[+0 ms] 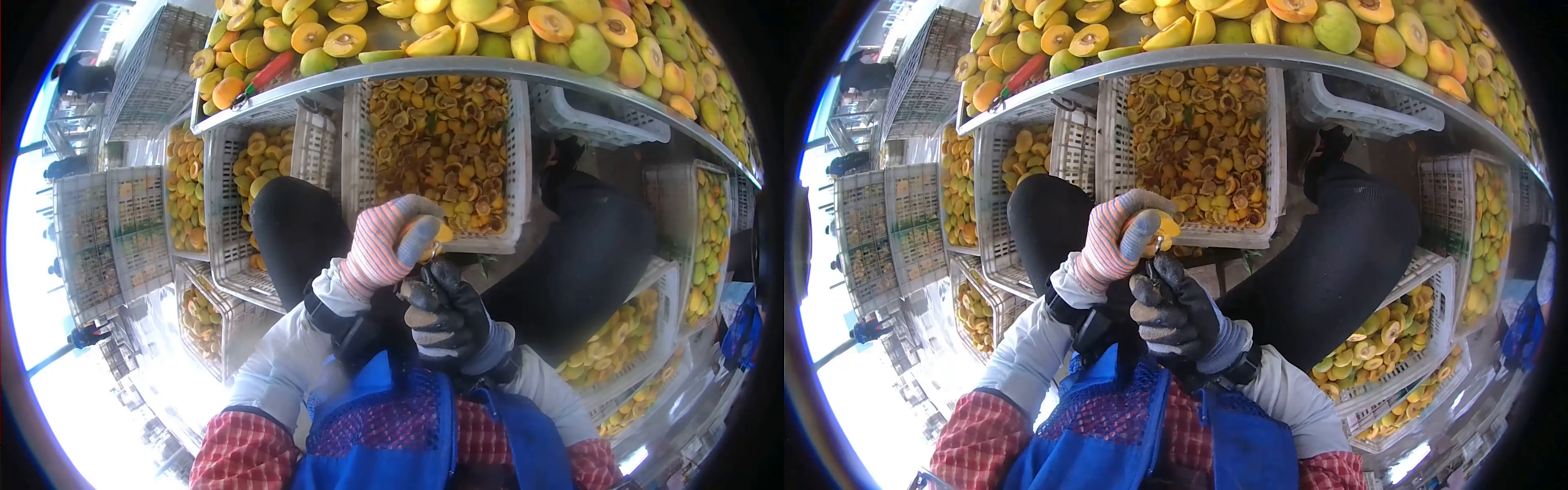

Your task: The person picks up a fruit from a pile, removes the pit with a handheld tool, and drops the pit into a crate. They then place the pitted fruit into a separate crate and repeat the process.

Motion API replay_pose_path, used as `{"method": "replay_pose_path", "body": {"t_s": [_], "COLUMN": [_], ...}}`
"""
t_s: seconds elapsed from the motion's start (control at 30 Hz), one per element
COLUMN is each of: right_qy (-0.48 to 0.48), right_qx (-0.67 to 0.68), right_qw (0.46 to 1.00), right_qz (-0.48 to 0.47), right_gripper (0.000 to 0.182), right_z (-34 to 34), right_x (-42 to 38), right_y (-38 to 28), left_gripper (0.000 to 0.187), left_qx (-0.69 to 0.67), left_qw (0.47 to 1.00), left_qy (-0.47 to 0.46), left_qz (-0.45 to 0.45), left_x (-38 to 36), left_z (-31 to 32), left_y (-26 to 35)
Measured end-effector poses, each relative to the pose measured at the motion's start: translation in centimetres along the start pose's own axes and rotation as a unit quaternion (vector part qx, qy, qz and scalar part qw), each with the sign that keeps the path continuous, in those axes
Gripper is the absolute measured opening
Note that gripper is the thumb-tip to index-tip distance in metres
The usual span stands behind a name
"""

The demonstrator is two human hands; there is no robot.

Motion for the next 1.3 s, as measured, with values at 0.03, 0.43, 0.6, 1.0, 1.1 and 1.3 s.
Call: {"method": "replay_pose_path", "body": {"t_s": [0.03,0.43,0.6,1.0,1.1,1.3], "right_qy": [-0.026,-0.055,0.163,0.278,0.326,0.335], "right_qx": [0.014,-0.032,-0.085,-0.215,-0.22,-0.206], "right_qw": [1.0,0.988,0.967,0.929,0.897,0.894], "right_qz": [0.003,-0.142,-0.177,-0.118,-0.2,-0.216], "right_gripper": [0.046,0.04,0.043,0.042,0.042,0.041], "right_z": [0.4,0.8,-2.6,-11.3,-8.7,-8.8], "right_x": [0.1,-0.2,-1.0,-2.6,-2.2,-2.4], "right_y": [0.1,-2.6,-4.5,-10.3,-8.5,-8.5], "left_gripper": [0.033,0.043,0.039,0.013,0.013,0.012], "left_qx": [-0.042,-0.309,-0.061,0.332,0.32,0.35], "left_qw": [0.999,0.9,0.884,0.872,0.845,0.801], "left_qy": [0.007,0.273,0.464,-0.244,-0.313,-0.383], "left_qz": [-0.001,-0.143,-0.006,0.265,0.292,0.297], "left_x": [-0.1,-2.6,-6.0,-2.1,-3.9,-4.2], "left_z": [0.2,-0.9,-15.7,10.4,9.8,7.3], "left_y": [-0.4,-3.1,0.3,19.2,18.7,18.6]}}
Point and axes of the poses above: each hand's wrist, its own x-axis towards the middle knuckle, its own z-axis out of the palm, y = z × x, the point moved 5 cm from there along x, towards the middle knuckle, and after that the axes turned 2 degrees about -x, right-handed, at the moved point
